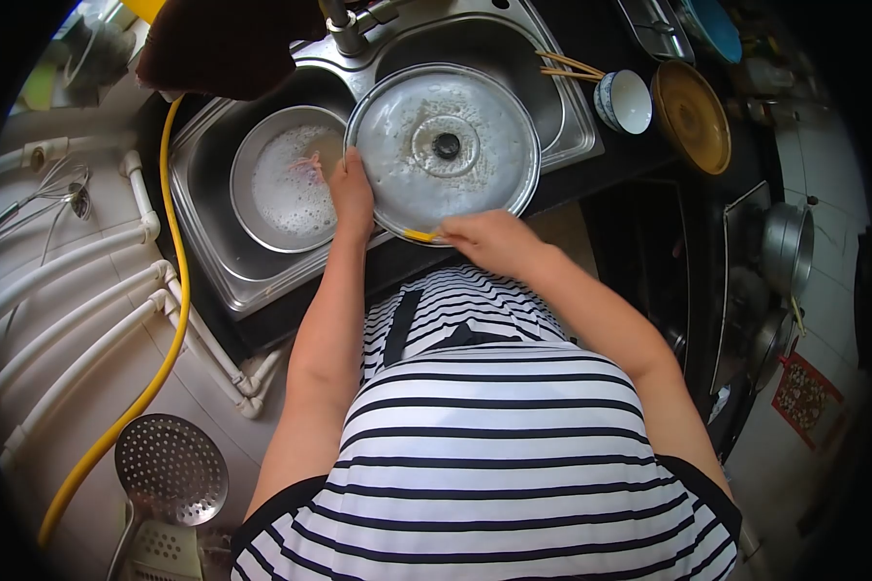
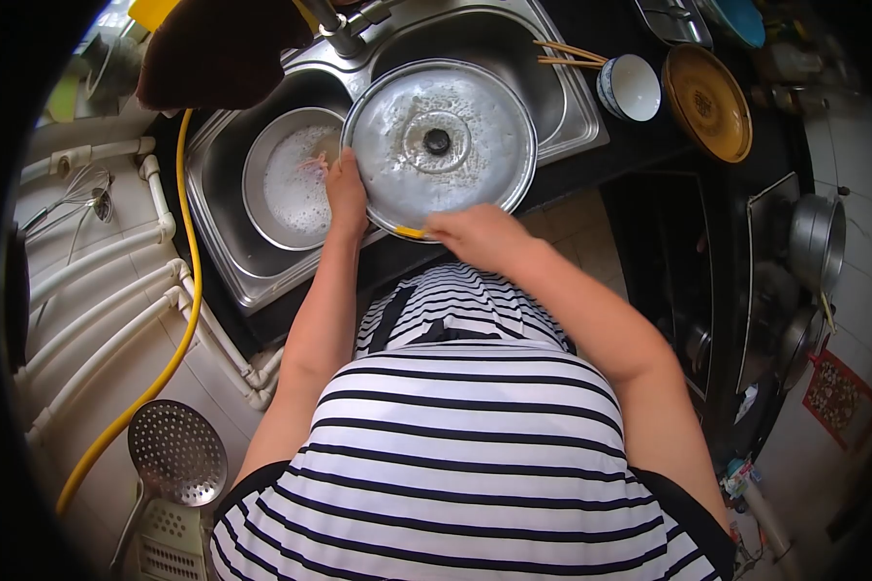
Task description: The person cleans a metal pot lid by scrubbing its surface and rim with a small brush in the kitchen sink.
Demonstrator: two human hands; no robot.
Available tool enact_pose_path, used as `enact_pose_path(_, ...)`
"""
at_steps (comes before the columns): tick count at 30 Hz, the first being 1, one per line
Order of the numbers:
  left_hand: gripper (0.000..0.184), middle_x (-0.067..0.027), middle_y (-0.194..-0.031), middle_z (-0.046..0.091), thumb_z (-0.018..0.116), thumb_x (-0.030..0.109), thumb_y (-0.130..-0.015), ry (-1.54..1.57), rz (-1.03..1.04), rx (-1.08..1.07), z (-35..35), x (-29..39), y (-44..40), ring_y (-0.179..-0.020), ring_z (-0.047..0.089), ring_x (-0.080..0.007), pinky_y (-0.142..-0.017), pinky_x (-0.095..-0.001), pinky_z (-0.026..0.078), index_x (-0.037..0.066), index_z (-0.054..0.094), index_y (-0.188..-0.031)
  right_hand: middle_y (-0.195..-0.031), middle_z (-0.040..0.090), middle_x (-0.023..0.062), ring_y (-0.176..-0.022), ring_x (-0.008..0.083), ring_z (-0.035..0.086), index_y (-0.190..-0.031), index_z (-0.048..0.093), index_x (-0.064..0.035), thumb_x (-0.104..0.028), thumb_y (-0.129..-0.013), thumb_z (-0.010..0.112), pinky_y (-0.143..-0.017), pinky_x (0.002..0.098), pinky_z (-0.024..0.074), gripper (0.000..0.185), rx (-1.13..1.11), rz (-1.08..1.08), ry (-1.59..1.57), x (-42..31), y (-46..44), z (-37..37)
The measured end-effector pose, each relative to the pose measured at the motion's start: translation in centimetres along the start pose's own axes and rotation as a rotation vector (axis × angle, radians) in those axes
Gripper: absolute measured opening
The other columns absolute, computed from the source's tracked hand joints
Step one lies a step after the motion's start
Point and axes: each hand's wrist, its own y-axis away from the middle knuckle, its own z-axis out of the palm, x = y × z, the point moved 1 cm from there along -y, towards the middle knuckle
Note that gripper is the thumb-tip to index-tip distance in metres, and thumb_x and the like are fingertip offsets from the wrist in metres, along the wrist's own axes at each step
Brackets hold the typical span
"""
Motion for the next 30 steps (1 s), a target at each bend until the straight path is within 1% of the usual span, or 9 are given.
enact_pose_path(5,0.045,-0.0076,-0.087,0.064,0.045,0.034,-0.104,0.047,0.028,0.02,-0.1,-0.2,0.0,-0.081,0.056,-0.0143,-0.076,-0.0308,0.045,-0.006,0.064,-0.1,-0.079,0.065,0.0157,-0.075,0.039,0.063,-0.094,0.057,-0.0115,-0.025,-0.094,0.056,-0.065,0.0481,0.0474,0.013,0.07,0.016,-0.035,-1.1,-1.3,1.4)
enact_pose_path(8,0.045,-0.0076,-0.086,0.064,0.045,0.034,-0.104,-0.011,-0.04,0.009,-0.3,-0.7,-0.2,-0.08,0.055,-0.0143,-0.075,-0.0312,0.045,-0.006,0.064,-0.099,-0.078,0.064,0.0149,-0.075,0.0384,0.062,-0.091,0.055,-0.0101,-0.026,-0.094,0.057,-0.065,0.0477,0.0471,0.016,-0.034,-0.022,-0.022,-0.3,0.7,-2.2)
enact_pose_path(10,0.044,-0.0076,-0.086,0.064,0.046,0.034,-0.104,0.008,-0.045,0.006,-0.2,-0.6,-0.1,-0.08,0.055,-0.0143,-0.075,-0.0313,0.045,-0.006,0.064,-0.099,-0.078,0.064,0.0139,-0.075,0.0372,0.063,-0.092,0.056,-0.0102,-0.027,-0.094,0.057,-0.065,0.047,0.0473,0.017,-0.188,0.068,0.071,0.5,1.6,-3.8)
enact_pose_path(17,0.045,-0.0075,-0.084,0.064,0.046,0.034,-0.104,0.017,0.01,0.033,0.0,-0.1,0.2,-0.079,0.055,-0.0143,-0.074,-0.0314,0.045,-0.006,0.064,-0.098,-0.079,0.065,0.0133,-0.074,0.0368,0.063,-0.095,0.058,-0.0137,-0.028,-0.095,0.057,-0.064,0.047,0.0473,0.014,0.052,0.007,-0.051,-0.8,-1.6,1.5)
enact_pose_path(21,0.045,-0.0075,-0.085,0.064,0.045,0.035,-0.104,0.002,-0.015,0.026,-0.3,0.0,0.2,-0.08,0.055,-0.0144,-0.075,-0.0316,0.045,-0.006,0.064,-0.098,-0.078,0.065,0.0132,-0.074,0.0367,0.063,-0.096,0.058,-0.0137,-0.028,-0.095,0.057,-0.063,0.0468,0.0472,0.014,-0.008,-0.001,-0.058,-0.3,-0.9,0.0)
enact_pose_path(23,0.045,-0.0082,-0.086,0.064,0.045,0.035,-0.104,-0.075,0.024,0.047,-0.4,-0.6,-0.2,-0.081,0.056,-0.0149,-0.077,-0.0319,0.045,-0.006,0.064,-0.099,-0.077,0.065,0.0134,-0.073,0.0367,0.063,-0.095,0.058,-0.0128,-0.028,-0.095,0.057,-0.063,0.0465,0.0468,0.015,-0.131,-0.007,0.001,0.1,0.7,-2.8)
enact_pose_path(26,0.046,-0.0092,-0.087,0.064,0.046,0.035,-0.104,0.007,-0.004,0.031,-0.2,0.5,0.3,-0.082,0.056,-0.0153,-0.077,-0.032,0.045,-0.006,0.064,-0.099,-0.077,0.064,0.0133,-0.073,0.0366,0.063,-0.093,0.057,-0.0125,-0.028,-0.095,0.057,-0.064,0.0459,0.0472,0.016,-0.168,0.055,0.052,1.1,1.6,-4.1)
enact_pose_path(28,0.046,-0.0095,-0.087,0.064,0.046,0.035,-0.104,-0.012,0.014,0.032,-0.1,0.4,0.1,-0.082,0.056,-0.0155,-0.077,-0.032,0.045,-0.007,0.064,-0.099,-0.078,0.065,0.0139,-0.074,0.0372,0.063,-0.093,0.057,-0.0124,-0.028,-0.094,0.057,-0.064,0.0466,0.0471,0.016,-0.151,0.054,0.048,1.0,1.1,-2.7)
enact_pose_path(30,0.046,-0.0098,-0.087,0.064,0.046,0.035,-0.104,-0.034,0.032,0.033,-0.1,0.3,0.0,-0.081,0.056,-0.0157,-0.077,-0.032,0.045,-0.007,0.064,-0.099,-0.079,0.065,0.0145,-0.074,0.038,0.063,-0.093,0.057,-0.0121,-0.028,-0.094,0.057,-0.064,0.047,0.047,0.016,0.007,-0.013,-0.042,0.1,-0.2,0.0)
